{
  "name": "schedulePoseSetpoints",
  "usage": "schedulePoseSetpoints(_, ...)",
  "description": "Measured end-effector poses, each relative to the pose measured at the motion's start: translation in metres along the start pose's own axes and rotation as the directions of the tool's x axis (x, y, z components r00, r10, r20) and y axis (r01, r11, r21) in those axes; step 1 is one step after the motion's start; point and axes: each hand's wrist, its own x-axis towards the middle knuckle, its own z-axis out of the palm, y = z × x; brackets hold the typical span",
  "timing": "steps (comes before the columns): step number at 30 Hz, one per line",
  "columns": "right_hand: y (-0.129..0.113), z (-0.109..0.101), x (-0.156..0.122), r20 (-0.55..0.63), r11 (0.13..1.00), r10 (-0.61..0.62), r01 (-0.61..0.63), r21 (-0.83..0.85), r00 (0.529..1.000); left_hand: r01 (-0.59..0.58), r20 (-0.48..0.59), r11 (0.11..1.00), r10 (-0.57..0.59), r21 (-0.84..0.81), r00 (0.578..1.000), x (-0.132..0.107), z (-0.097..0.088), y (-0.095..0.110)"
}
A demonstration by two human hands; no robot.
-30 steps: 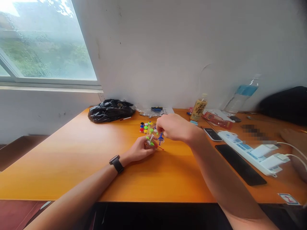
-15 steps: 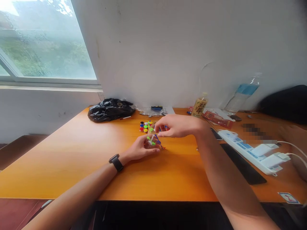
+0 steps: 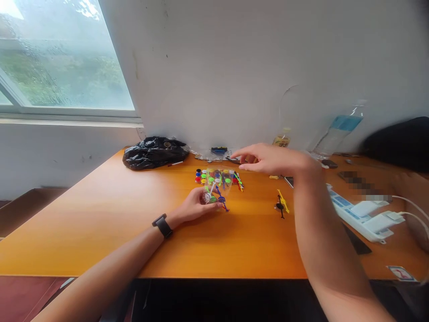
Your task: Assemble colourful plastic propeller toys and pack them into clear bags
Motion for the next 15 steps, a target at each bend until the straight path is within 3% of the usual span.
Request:
schedulePoseSetpoints(3, 0.032, -0.009, 0.001, 0.075, 0.995, 0.096, -0.097, 0.015, 0.993, -0.007, -0.009, 1.0, 0.008, 0.031, 1.0, 0.0, -0.002, -0.001)
schedulePoseSetpoints(6, 0.081, -0.01, 0.005, 0.242, 0.961, 0.262, -0.276, 0.028, 0.934, -0.013, -0.043, 0.998, 0.015, 0.056, 0.999, 0.001, -0.003, -0.004)
schedulePoseSetpoints(8, 0.117, -0.001, 0.006, 0.373, 0.881, 0.422, -0.47, 0.044, 0.826, -0.014, -0.062, 0.998, 0.017, 0.059, 0.998, 0.001, -0.003, -0.006)
schedulePoseSetpoints(10, 0.149, 0.012, 0.006, 0.454, 0.793, 0.505, -0.602, 0.09, 0.734, -0.012, -0.07, 0.998, 0.016, 0.057, 0.997, 0.002, -0.003, -0.007)
schedulePoseSetpoints(12, 0.174, 0.027, 0.004, 0.553, 0.724, 0.527, -0.681, 0.104, 0.645, -0.01, -0.068, 0.998, 0.014, 0.055, 0.998, 0.002, -0.003, -0.008)
schedulePoseSetpoints(15, 0.196, 0.044, 0.001, 0.661, 0.689, 0.496, -0.719, 0.096, 0.563, -0.015, -0.072, 0.998, 0.019, 0.053, 0.997, 0.003, -0.003, -0.009)
